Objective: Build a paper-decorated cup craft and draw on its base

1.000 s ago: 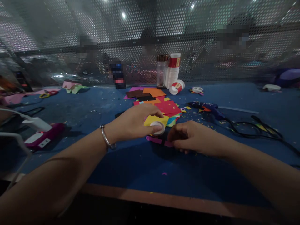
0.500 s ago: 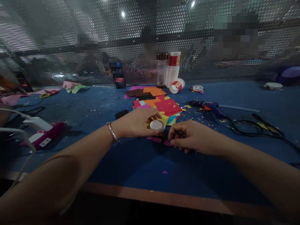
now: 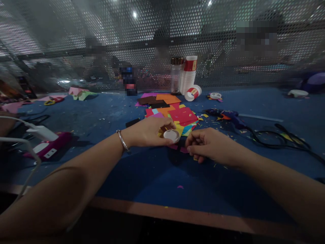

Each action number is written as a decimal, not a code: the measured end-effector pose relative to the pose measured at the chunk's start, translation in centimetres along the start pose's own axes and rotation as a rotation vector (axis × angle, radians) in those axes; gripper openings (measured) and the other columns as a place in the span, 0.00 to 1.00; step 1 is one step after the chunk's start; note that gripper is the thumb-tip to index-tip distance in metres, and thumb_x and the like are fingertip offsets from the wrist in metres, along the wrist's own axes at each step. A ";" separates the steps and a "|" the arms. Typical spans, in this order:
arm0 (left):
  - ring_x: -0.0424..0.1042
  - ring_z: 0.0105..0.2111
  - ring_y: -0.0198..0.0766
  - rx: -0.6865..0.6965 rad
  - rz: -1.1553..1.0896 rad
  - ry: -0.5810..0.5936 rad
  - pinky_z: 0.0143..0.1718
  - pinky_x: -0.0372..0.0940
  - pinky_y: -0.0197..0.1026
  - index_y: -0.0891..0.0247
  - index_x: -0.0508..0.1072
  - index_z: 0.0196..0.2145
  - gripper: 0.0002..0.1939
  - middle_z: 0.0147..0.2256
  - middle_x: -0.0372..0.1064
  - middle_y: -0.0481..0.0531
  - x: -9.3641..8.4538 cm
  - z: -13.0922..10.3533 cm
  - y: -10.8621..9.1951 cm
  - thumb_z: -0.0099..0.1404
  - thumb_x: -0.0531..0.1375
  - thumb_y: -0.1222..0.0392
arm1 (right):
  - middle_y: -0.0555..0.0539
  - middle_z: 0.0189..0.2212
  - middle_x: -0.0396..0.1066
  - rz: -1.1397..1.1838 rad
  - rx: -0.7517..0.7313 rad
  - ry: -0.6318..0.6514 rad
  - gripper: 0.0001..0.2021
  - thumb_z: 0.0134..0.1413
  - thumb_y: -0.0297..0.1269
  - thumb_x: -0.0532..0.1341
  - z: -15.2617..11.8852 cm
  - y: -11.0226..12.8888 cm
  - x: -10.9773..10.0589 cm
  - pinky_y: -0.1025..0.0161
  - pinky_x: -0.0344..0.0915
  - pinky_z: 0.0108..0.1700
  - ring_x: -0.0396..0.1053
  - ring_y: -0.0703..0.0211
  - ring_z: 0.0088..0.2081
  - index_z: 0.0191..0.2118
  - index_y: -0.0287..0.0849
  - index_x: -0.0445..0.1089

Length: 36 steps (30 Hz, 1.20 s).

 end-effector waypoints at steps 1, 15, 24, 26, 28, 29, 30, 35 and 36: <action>0.75 0.44 0.43 -0.004 0.004 0.000 0.44 0.65 0.41 0.61 0.72 0.46 0.18 0.46 0.77 0.53 0.0 0.0 0.1 0.60 0.64 0.51 | 0.55 0.18 0.68 0.017 0.003 -0.012 0.08 0.55 0.21 0.59 0.1 -0.1 0.0 0.72 0.68 0.24 0.68 0.68 0.20 0.29 0.39 0.68; 0.74 0.44 0.42 -0.002 -0.002 -0.008 0.43 0.65 0.40 0.61 0.72 0.47 0.20 0.46 0.76 0.53 0.0 0.0 0.2 0.58 0.66 0.51 | 0.56 0.16 0.68 0.042 0.004 -0.114 0.07 0.52 0.21 0.60 0.4 -0.4 -0.1 0.74 0.65 0.20 0.68 0.69 0.18 0.31 0.39 0.69; 0.75 0.45 0.43 -0.010 -0.031 0.009 0.44 0.66 0.41 0.62 0.72 0.48 0.21 0.47 0.76 0.55 0.0 0.1 0.2 0.58 0.66 0.53 | 0.54 0.18 0.69 0.024 -0.008 -0.171 0.05 0.54 0.23 0.60 1.0 -0.7 0.0 0.74 0.65 0.19 0.67 0.70 0.16 0.33 0.39 0.71; 0.75 0.45 0.43 -0.016 -0.043 0.019 0.45 0.66 0.41 0.62 0.71 0.48 0.21 0.47 0.76 0.55 0.1 0.1 0.1 0.58 0.66 0.53 | 0.54 0.18 0.69 0.021 -0.010 -0.183 0.05 0.54 0.23 0.60 1.1 -0.6 0.1 0.74 0.64 0.18 0.66 0.71 0.16 0.32 0.40 0.71; 0.75 0.45 0.43 -0.015 -0.049 0.025 0.45 0.66 0.41 0.61 0.71 0.48 0.21 0.47 0.76 0.55 0.0 0.1 0.0 0.58 0.66 0.53 | 0.54 0.18 0.69 0.025 -0.028 -0.195 0.05 0.53 0.24 0.61 1.2 -0.5 0.2 0.74 0.65 0.19 0.66 0.70 0.17 0.32 0.40 0.71; 0.75 0.45 0.44 -0.012 -0.051 0.024 0.45 0.66 0.42 0.61 0.71 0.48 0.21 0.47 0.76 0.55 0.0 0.1 0.0 0.58 0.65 0.53 | 0.54 0.19 0.69 0.023 -0.041 -0.198 0.05 0.52 0.24 0.61 1.3 -0.5 0.2 0.74 0.66 0.19 0.66 0.70 0.17 0.31 0.40 0.71; 0.75 0.45 0.44 -0.008 -0.055 0.025 0.45 0.67 0.42 0.61 0.71 0.48 0.21 0.47 0.75 0.55 0.0 0.1 0.0 0.58 0.66 0.53 | 0.53 0.19 0.69 0.019 -0.052 -0.201 0.04 0.52 0.24 0.61 1.4 -0.5 0.2 0.74 0.66 0.19 0.66 0.70 0.17 0.31 0.40 0.71; 0.74 0.45 0.43 -0.015 -0.067 0.033 0.46 0.67 0.42 0.62 0.71 0.49 0.22 0.48 0.75 0.56 0.1 0.1 0.0 0.57 0.66 0.55 | 0.52 0.21 0.70 -0.012 -0.072 -0.220 0.04 0.50 0.26 0.61 1.7 -0.8 0.1 0.72 0.68 0.19 0.69 0.67 0.20 0.32 0.40 0.71; 0.74 0.45 0.43 -0.019 -0.064 0.033 0.46 0.67 0.42 0.63 0.71 0.49 0.22 0.48 0.75 0.56 0.1 0.1 0.0 0.57 0.66 0.55 | 0.51 0.22 0.71 -0.016 -0.073 -0.224 0.03 0.50 0.26 0.61 1.8 -0.8 0.1 0.72 0.68 0.20 0.70 0.67 0.20 0.32 0.40 0.71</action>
Point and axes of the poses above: each hand's wrist, its own z-axis towards the middle knuckle, its own x-axis out of the palm, y = z × x, the point moved 4 cm from there along z, towards the middle knuckle
